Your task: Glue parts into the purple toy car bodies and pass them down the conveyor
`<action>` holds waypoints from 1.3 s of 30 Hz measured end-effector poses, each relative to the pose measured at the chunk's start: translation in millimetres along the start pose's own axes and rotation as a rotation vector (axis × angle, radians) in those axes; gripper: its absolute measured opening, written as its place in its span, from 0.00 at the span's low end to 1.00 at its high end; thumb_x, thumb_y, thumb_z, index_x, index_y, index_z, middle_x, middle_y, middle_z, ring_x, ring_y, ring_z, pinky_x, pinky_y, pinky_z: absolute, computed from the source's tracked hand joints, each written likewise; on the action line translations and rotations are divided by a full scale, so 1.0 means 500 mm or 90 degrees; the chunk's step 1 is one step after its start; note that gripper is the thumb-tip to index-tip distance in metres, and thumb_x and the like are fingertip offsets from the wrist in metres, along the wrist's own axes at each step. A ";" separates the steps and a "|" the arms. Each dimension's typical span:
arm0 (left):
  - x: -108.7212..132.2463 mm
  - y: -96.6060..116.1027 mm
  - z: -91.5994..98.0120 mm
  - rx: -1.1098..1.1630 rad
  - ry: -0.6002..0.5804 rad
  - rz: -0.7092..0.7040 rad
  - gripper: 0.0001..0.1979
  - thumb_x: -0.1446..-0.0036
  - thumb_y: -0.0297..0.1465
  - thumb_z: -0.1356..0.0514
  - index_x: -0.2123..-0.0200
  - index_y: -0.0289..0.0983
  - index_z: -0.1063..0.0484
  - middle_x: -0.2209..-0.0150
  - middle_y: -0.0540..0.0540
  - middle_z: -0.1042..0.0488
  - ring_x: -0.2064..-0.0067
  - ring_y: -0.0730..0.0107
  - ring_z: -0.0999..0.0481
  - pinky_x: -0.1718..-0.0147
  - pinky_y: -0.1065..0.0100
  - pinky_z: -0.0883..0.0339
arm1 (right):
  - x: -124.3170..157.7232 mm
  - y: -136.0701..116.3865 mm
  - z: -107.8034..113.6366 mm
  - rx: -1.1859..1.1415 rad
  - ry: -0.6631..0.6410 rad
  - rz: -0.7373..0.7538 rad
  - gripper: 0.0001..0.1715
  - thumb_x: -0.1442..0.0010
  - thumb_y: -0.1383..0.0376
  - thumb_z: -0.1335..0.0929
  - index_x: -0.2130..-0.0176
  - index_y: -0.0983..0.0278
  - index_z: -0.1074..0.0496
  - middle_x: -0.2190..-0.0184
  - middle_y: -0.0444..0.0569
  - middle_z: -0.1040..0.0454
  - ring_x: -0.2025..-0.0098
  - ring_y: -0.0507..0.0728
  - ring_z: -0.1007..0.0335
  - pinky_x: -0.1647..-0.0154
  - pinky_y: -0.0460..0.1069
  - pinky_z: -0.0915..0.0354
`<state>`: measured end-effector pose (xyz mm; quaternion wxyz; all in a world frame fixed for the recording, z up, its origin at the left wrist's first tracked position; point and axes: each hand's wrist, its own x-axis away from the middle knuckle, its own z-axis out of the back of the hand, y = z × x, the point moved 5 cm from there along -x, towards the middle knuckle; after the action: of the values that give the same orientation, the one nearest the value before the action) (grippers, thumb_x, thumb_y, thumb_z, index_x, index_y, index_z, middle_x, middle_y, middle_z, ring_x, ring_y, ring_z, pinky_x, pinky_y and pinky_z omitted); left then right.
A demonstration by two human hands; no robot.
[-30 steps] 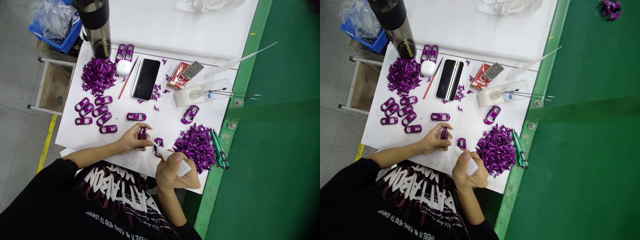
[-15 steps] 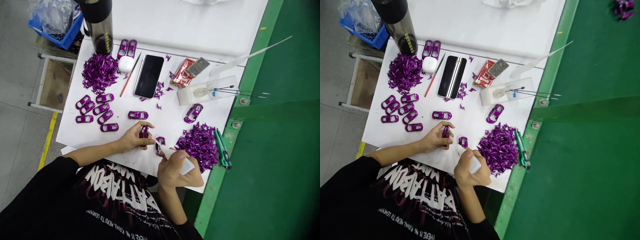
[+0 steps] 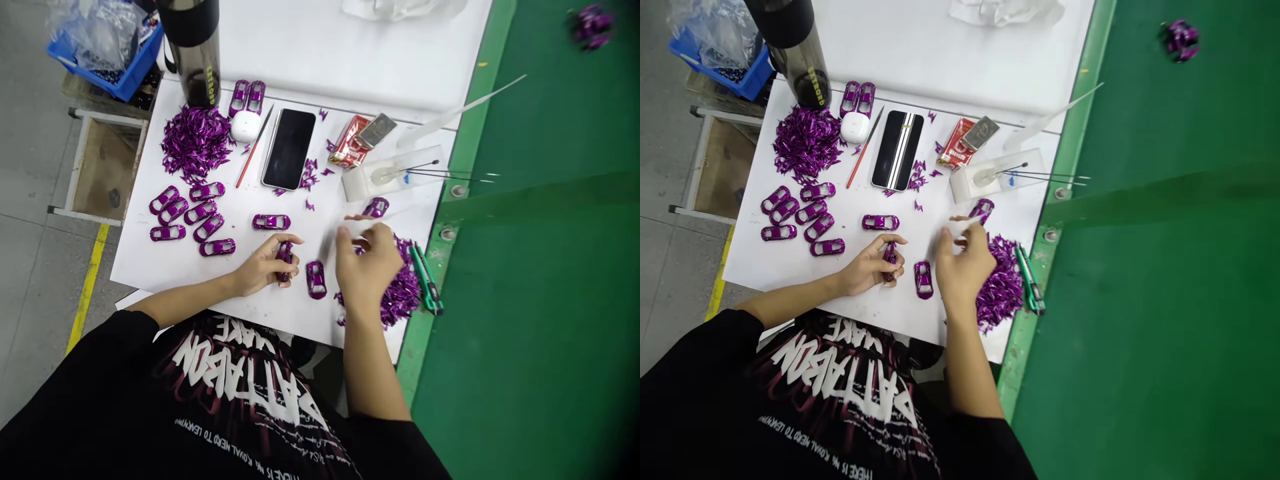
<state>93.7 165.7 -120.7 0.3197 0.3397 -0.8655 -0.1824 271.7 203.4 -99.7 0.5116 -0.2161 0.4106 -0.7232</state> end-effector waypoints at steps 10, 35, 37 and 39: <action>0.096 -0.036 0.012 -0.098 0.051 -0.038 0.27 0.42 0.39 0.27 0.48 0.41 0.38 0.63 0.52 0.28 0.64 0.65 0.17 0.73 0.69 0.26 | 0.182 0.013 0.199 0.324 -0.183 0.260 0.13 0.26 0.59 0.33 0.56 0.61 0.19 0.60 0.51 0.18 0.63 0.57 0.22 0.63 0.49 0.30; 0.128 -0.038 -0.015 -0.069 0.147 -0.002 0.23 0.33 0.47 0.36 0.45 0.39 0.34 0.56 0.40 0.19 0.56 0.52 0.13 0.67 0.56 0.15 | 0.230 -0.036 0.110 -0.271 -0.185 -0.124 0.13 0.33 0.59 0.24 0.50 0.58 0.19 0.64 0.47 0.17 0.64 0.58 0.16 0.59 0.52 0.19; 0.126 -0.035 -0.020 -0.073 0.155 -0.006 0.22 0.33 0.47 0.36 0.46 0.38 0.33 0.56 0.39 0.19 0.57 0.53 0.13 0.67 0.58 0.15 | 0.221 -0.063 0.096 -0.181 -0.148 -0.011 0.10 0.32 0.63 0.26 0.50 0.58 0.19 0.61 0.48 0.16 0.63 0.56 0.16 0.60 0.51 0.20; 0.124 -0.032 -0.023 -0.080 0.165 -0.009 0.22 0.33 0.47 0.36 0.45 0.38 0.32 0.57 0.40 0.18 0.60 0.56 0.13 0.68 0.59 0.15 | 0.213 -0.096 0.087 -0.057 -0.076 0.151 0.08 0.31 0.68 0.27 0.52 0.58 0.18 0.59 0.48 0.16 0.62 0.55 0.17 0.60 0.49 0.21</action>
<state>74.0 109.8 -94.5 0.4483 0.3456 -0.8014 -0.1933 235.8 96.0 -47.4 0.6069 -0.2313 0.4337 -0.6246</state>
